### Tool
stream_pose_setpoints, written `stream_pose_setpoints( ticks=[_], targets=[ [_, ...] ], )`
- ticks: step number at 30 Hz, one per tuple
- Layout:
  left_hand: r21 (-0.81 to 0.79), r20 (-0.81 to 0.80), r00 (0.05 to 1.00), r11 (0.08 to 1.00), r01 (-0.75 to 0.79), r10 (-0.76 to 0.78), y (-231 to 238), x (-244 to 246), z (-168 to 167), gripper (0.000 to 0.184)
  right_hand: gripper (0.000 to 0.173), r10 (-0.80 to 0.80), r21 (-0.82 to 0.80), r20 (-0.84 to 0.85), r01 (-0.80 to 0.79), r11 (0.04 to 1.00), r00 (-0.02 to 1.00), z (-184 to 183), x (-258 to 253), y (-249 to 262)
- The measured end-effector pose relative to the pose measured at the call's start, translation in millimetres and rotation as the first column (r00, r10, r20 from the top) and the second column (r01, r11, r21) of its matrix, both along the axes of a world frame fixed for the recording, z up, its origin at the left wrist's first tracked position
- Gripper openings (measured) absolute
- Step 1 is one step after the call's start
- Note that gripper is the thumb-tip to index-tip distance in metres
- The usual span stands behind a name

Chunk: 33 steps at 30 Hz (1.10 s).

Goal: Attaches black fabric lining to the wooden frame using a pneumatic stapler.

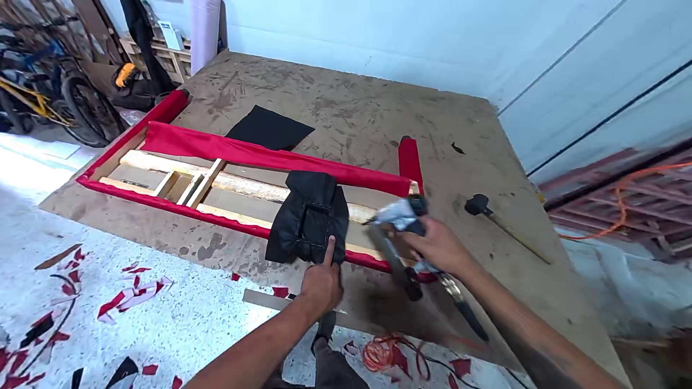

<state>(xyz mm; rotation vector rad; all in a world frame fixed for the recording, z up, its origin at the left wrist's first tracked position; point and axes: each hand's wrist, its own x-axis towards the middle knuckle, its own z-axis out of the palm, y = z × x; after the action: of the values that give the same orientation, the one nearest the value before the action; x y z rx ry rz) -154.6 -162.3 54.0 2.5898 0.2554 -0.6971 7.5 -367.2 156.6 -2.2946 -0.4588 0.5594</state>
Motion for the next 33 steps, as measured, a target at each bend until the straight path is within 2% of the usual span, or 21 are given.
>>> stream_pose_setpoints(
  ticks=[2,5,7,11,14,15,16,18,19,20,21,23,25,27,29,31,33],
  targets=[
    [0.022,0.012,1.0,0.999,0.029,-0.029,0.1,-3.5,-2.8,0.046,0.026,0.288,-0.158,0.118,-0.269,0.95,0.95,1.0,0.0,48.5],
    [0.037,0.028,0.999,0.999,0.037,-0.038,-1.1,-4.8,-4.8,0.046,0.027,0.628,-0.307,0.213,-0.559,0.77,0.748,-21.7,12.8,84.9],
    [0.025,0.025,0.999,0.999,0.034,-0.035,-0.9,-2.8,-2.6,0.046,0.028,0.702,-0.331,0.213,-0.626,0.706,0.679,-35.0,21.5,91.2],
    [-0.031,0.005,1.0,0.999,0.029,-0.029,2.7,-1.7,-0.5,0.045,0.028,0.742,-0.357,0.186,-0.66,0.661,0.644,-43.3,29.0,90.8],
    [-0.184,0.108,0.994,0.983,0.018,0.002,11.9,-8.6,0.7,0.035,0.027,0.767,-0.407,0.152,-0.668,0.623,0.623,-40.0,27.6,92.8],
    [-0.275,0.186,0.98,0.961,-0.022,0.076,18.8,-14.4,2.2,0.03,0.027,0.771,-0.416,0.137,-0.671,0.614,0.622,-38.3,27.1,94.3],
    [-0.389,0.269,0.938,0.915,-0.103,0.219,27.3,-20.4,3.9,0.029,0.027,0.78,-0.42,0.126,-0.679,0.601,0.613,-36.9,27.1,95.9],
    [-0.58,0.328,0.749,0.749,-0.321,0.576,44.4,-19.4,9.8,0.029,0.028,0.799,-0.405,0.135,-0.704,0.584,0.585,-35.8,29.9,94.5],
    [-0.607,0.313,0.661,0.679,-0.413,0.682,51.2,-11.1,14.1,0.029,0.028,0.79,-0.382,0.162,-0.7,0.603,0.591,-35.8,30.1,90.0],
    [-0.575,0.296,0.64,0.667,-0.474,0.709,55.5,0.9,19.0,0.03,0.028,0.755,-0.346,0.197,-0.676,0.651,0.625,-34.7,29.0,81.8],
    [-0.489,0.264,0.699,0.717,-0.497,0.664,56.3,15.2,26.1,0.037,0.031,0.686,-0.298,0.225,-0.622,0.724,0.692,-32.3,27.2,68.3],
    [-0.259,0.182,0.85,0.858,-0.444,0.494,44.2,41.0,39.8,0.055,0.036,0.461,-0.215,0.269,-0.414,0.885,0.846,-28.4,21.0,24.5],
    [-0.132,0.129,0.912,0.918,-0.373,0.389,28.2,51.2,45.9,0.059,0.043,0.2,-0.175,0.311,-0.15,0.973,0.929,-28.9,15.4,-37.0],
    [-0.114,0.119,0.91,0.916,-0.385,0.398,23.7,54.1,46.0,0.058,0.051,0.008,-0.186,0.373,0.066,0.98,0.928,-35.3,16.4,-105.7],
    [-0.117,0.092,0.891,0.893,-0.434,0.445,25.0,57.4,40.7,0.06,0.049,-0.081,-0.238,0.407,0.191,0.952,0.91,-52.5,26.1,-167.6],
    [-0.089,0.044,0.898,0.897,-0.434,0.439,17.6,61.7,33.2,0.064,0.042,-0.12,-0.303,0.424,0.265,0.915,0.898,-86.6,37.4,-216.1],
    [-0.085,0.028,0.896,0.894,-0.44,0.443,14.0,66.8,32.2,0.065,0.048,-0.121,-0.326,0.374,0.253,0.911,0.919,-117.6,44.3,-235.0]
  ],
)
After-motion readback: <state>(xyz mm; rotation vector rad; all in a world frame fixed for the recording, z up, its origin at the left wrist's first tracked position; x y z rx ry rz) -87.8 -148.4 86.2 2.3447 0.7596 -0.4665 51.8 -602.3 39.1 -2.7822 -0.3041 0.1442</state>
